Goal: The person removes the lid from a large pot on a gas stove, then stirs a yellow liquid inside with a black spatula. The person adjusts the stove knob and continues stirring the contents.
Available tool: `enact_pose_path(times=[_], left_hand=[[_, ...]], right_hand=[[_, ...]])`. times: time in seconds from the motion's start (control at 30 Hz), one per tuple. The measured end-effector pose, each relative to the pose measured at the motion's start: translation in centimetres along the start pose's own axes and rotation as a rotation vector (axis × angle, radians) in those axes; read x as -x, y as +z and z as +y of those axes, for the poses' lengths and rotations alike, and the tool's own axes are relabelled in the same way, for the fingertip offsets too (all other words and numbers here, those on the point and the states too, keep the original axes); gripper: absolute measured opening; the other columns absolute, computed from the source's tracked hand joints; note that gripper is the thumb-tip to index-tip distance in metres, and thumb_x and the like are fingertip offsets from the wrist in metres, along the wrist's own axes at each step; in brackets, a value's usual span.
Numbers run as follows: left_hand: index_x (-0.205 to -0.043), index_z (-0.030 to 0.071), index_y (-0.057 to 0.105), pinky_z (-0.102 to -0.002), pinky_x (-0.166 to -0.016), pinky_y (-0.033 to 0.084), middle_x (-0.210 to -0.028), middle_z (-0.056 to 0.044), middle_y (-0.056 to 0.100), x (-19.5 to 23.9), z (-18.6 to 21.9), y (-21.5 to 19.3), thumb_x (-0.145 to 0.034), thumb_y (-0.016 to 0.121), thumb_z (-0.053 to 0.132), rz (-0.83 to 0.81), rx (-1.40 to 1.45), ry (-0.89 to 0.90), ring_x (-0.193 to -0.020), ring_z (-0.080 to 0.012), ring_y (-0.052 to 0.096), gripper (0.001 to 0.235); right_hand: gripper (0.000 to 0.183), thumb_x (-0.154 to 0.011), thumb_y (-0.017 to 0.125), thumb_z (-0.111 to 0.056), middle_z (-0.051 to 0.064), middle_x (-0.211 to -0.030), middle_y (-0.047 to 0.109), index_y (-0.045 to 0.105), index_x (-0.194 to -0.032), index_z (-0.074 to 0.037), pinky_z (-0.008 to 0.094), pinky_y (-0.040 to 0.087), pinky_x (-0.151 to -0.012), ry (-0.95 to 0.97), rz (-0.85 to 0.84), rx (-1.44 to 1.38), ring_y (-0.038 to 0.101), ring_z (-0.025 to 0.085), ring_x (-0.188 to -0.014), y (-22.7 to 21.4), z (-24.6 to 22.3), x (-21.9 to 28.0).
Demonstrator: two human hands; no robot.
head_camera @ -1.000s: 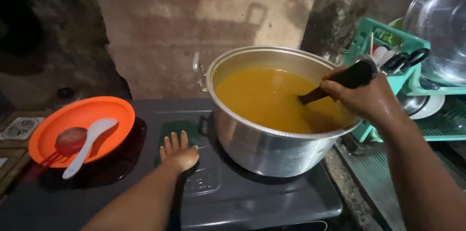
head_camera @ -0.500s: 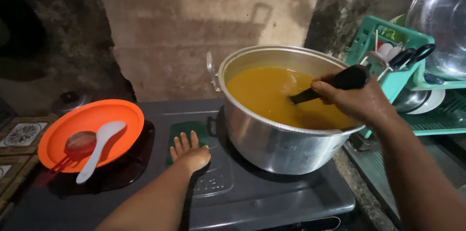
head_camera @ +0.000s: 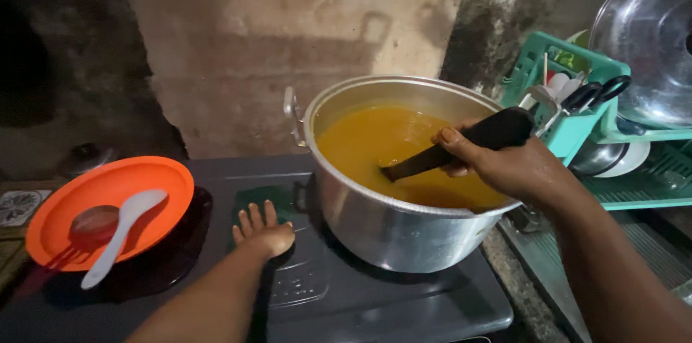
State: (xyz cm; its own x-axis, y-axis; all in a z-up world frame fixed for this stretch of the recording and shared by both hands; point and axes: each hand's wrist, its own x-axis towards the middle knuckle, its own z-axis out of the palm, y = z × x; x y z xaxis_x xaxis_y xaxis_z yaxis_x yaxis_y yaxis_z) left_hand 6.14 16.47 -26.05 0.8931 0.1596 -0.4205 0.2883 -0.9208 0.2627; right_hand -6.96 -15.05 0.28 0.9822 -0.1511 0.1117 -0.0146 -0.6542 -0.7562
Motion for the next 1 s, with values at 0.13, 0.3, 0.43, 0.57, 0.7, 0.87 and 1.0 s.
enact_pose_path(times=[0.13, 0.3, 0.43, 0.57, 0.7, 0.87, 1.0], left_hand=[[-0.16, 0.027, -0.016, -0.05, -0.123, -0.008, -0.168, -0.007, -0.024, -0.7, 0.0, 0.3, -0.103, 0.031, 0.053, 0.017, -0.031, -0.038, -0.154, -0.0302, -0.022, 0.079], [-0.16, 0.028, -0.017, -0.054, -0.122, -0.009, -0.168, -0.006, -0.026, -0.2, 0.0, -0.2, -0.104, 0.027, 0.052, -0.028, -0.026, -0.035, -0.153, -0.0292, -0.024, 0.076], [-0.16, 0.028, -0.017, -0.056, -0.121, -0.011, -0.167, -0.006, -0.027, 0.6, 0.3, -0.5, -0.104, 0.026, 0.052, -0.04, -0.018, -0.044, -0.152, -0.0284, -0.027, 0.075], [-0.16, 0.028, -0.016, -0.056, -0.121, -0.012, -0.167, -0.006, -0.026, 0.9, 0.3, -0.7, -0.104, 0.025, 0.053, -0.035, -0.003, -0.041, -0.152, -0.028, -0.027, 0.074], [-0.16, 0.028, -0.016, -0.056, -0.121, -0.012, -0.167, -0.006, -0.026, 1.0, 0.3, -0.7, -0.104, 0.026, 0.052, -0.027, 0.007, -0.038, -0.152, -0.0277, -0.027, 0.075], [-0.16, 0.028, -0.017, -0.057, -0.121, -0.012, -0.167, -0.006, -0.026, 1.3, 0.3, -0.8, -0.104, 0.025, 0.052, -0.025, 0.008, -0.027, -0.151, -0.0274, -0.028, 0.074], [-0.16, 0.027, -0.017, -0.057, -0.121, -0.012, -0.167, -0.007, -0.027, 1.5, 0.3, -0.8, -0.104, 0.025, 0.052, -0.03, 0.009, -0.023, -0.151, -0.0273, -0.029, 0.074]], right_hand=[[0.038, -0.086, 0.068, -0.04, 0.011, -0.086, 0.08, 0.079, -0.104, -0.009, 0.032, 0.057, -0.071, -0.006, -0.045, -0.031, 0.073, 0.017, -0.075, -0.5, -0.1, 0.9], [0.037, -0.083, 0.076, -0.038, 0.01, -0.09, 0.082, 0.078, -0.108, -0.011, 0.033, 0.059, -0.075, -0.018, -0.069, -0.002, 0.077, 0.018, -0.08, -0.9, -0.1, 1.0], [0.038, -0.08, 0.075, -0.034, 0.01, -0.093, 0.082, 0.077, -0.11, -0.011, 0.033, 0.06, -0.077, -0.054, -0.071, -0.002, 0.078, 0.018, -0.082, -0.9, 0.3, 0.1], [0.037, -0.082, 0.074, -0.033, 0.01, -0.094, 0.082, 0.077, -0.112, -0.012, 0.031, 0.057, -0.079, 0.01, -0.053, -0.025, 0.076, 0.017, -0.084, -0.8, 1.0, -0.8], [0.035, -0.085, 0.074, -0.032, 0.01, -0.091, 0.081, 0.077, -0.111, -0.009, 0.031, 0.057, -0.075, -0.031, -0.019, -0.034, 0.074, 0.018, -0.08, -0.7, 1.7, -1.5], [0.031, -0.088, 0.072, -0.029, 0.012, -0.086, 0.078, 0.078, -0.108, -0.006, 0.031, 0.055, -0.069, -0.09, 0.016, -0.021, 0.069, 0.019, -0.073, -1.2, 2.3, -2.3], [0.027, -0.088, 0.073, -0.026, 0.009, -0.086, 0.077, 0.076, -0.107, -0.008, 0.03, 0.057, -0.069, -0.024, 0.093, -0.048, 0.071, 0.015, -0.072, -1.7, 2.7, -2.6]])
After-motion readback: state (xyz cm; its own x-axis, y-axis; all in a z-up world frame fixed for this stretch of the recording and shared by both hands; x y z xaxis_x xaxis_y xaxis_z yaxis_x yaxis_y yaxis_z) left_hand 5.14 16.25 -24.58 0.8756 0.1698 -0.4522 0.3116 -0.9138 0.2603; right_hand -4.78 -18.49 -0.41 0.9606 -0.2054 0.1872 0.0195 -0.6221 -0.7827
